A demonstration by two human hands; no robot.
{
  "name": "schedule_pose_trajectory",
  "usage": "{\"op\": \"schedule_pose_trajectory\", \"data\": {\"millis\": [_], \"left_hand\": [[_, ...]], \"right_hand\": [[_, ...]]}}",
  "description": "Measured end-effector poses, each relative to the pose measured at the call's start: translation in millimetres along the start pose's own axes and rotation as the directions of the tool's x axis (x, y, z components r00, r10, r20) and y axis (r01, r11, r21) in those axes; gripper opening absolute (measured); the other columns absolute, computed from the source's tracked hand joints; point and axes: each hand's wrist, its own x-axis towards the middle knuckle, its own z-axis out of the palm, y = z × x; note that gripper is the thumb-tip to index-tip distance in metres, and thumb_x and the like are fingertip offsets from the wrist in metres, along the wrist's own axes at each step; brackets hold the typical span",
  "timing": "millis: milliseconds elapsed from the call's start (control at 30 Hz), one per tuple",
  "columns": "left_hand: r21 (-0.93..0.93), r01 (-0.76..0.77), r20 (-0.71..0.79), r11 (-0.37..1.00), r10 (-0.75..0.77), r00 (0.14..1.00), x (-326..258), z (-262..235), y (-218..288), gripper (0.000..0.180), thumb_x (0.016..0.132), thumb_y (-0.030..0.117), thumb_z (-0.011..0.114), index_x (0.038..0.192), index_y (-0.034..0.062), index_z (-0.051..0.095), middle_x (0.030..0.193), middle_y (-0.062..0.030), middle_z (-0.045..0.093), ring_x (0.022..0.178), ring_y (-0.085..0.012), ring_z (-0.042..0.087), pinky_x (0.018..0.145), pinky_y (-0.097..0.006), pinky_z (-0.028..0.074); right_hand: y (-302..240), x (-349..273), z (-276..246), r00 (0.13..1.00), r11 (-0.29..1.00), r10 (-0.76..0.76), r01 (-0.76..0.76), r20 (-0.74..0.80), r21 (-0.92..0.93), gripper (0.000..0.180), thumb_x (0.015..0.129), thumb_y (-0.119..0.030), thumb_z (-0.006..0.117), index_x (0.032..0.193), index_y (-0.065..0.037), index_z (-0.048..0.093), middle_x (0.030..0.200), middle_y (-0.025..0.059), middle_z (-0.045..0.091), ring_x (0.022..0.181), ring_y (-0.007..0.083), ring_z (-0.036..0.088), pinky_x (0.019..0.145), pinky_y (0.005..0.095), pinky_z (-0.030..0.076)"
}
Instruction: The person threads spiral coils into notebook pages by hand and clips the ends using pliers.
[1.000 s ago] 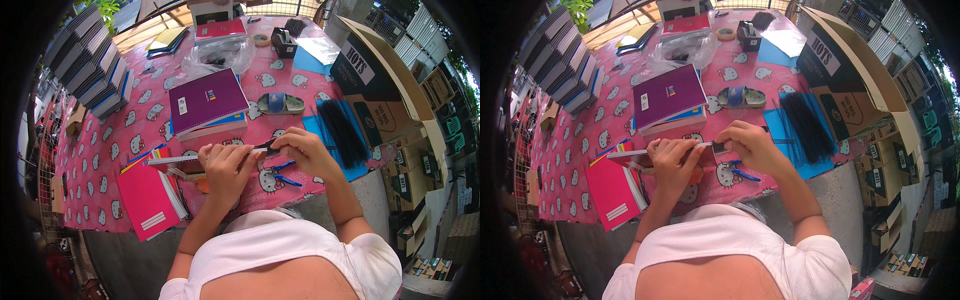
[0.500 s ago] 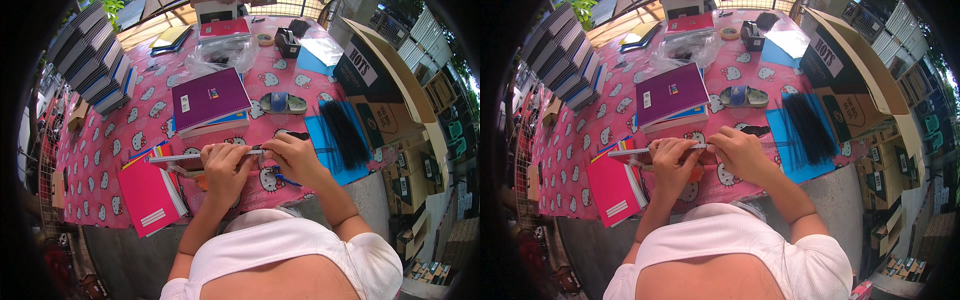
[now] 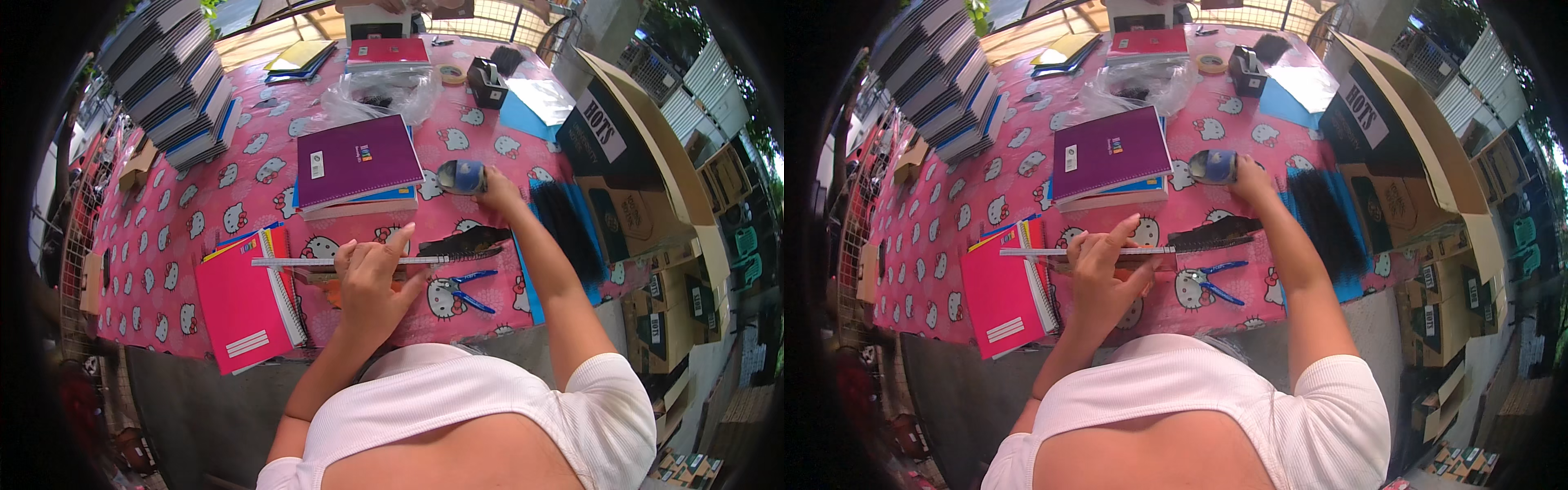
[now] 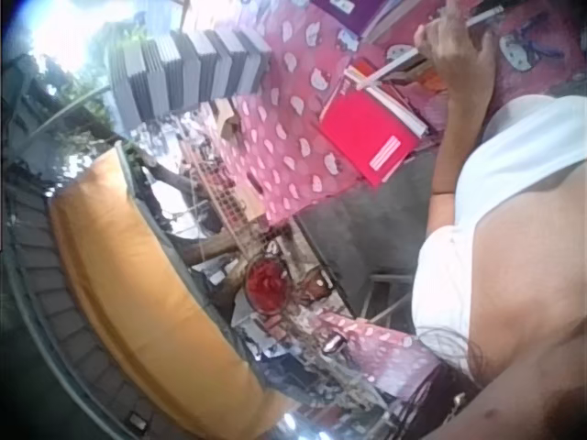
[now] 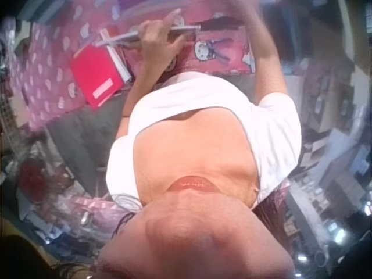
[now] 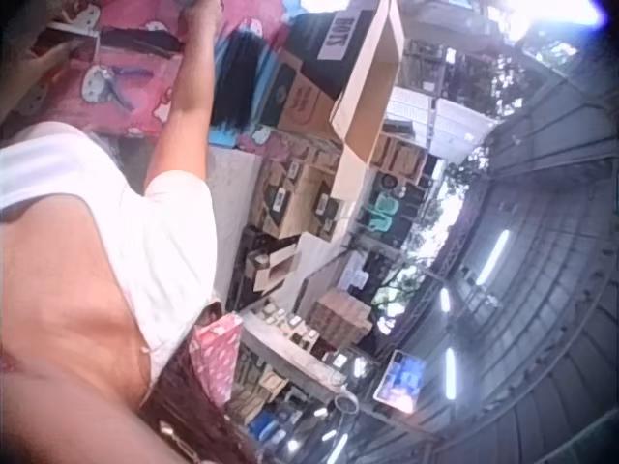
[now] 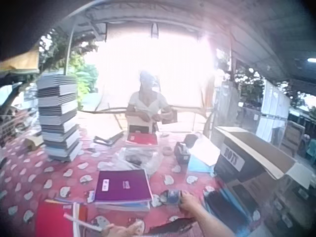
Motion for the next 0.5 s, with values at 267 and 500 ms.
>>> {"op": "schedule_pose_trajectory", "data": {"millis": [267,500], "left_hand": [[0.024,-0.010,-0.040,1.000,0.011,0.999,-13.8,-4.7,-22.4,0.026,0.065,0.023,0.080,0.081,0.0110,0.063,0.075,-0.0007,0.063,0.078,-0.0191,0.059,0.097,-0.043,0.029],[-0.041,0.021,-0.052,0.999,-0.023,0.998,-6.9,-1.2,-23.3,0.026,0.062,0.018,0.081,0.079,0.0098,0.064,0.073,-0.0011,0.063,0.075,-0.0189,0.060,0.095,-0.042,0.032]], "right_hand": [[-89.9,-61.3,-76.2,0.983,-0.150,-0.154,-0.122,0.099,0.981,0.032,0.075,-0.022,0.070,0.098,-0.002,0.059,0.101,0.0137,0.064,0.096,0.0229,0.062,0.088,0.0349,0.046],[-80.5,-76.2,-77.8,0.924,0.321,-0.296,-0.143,0.243,0.936,0.031,0.072,-0.015,0.075,0.097,-0.003,0.060,0.088,0.0056,0.065,0.084,0.0158,0.060,0.078,0.0327,0.051]]}}
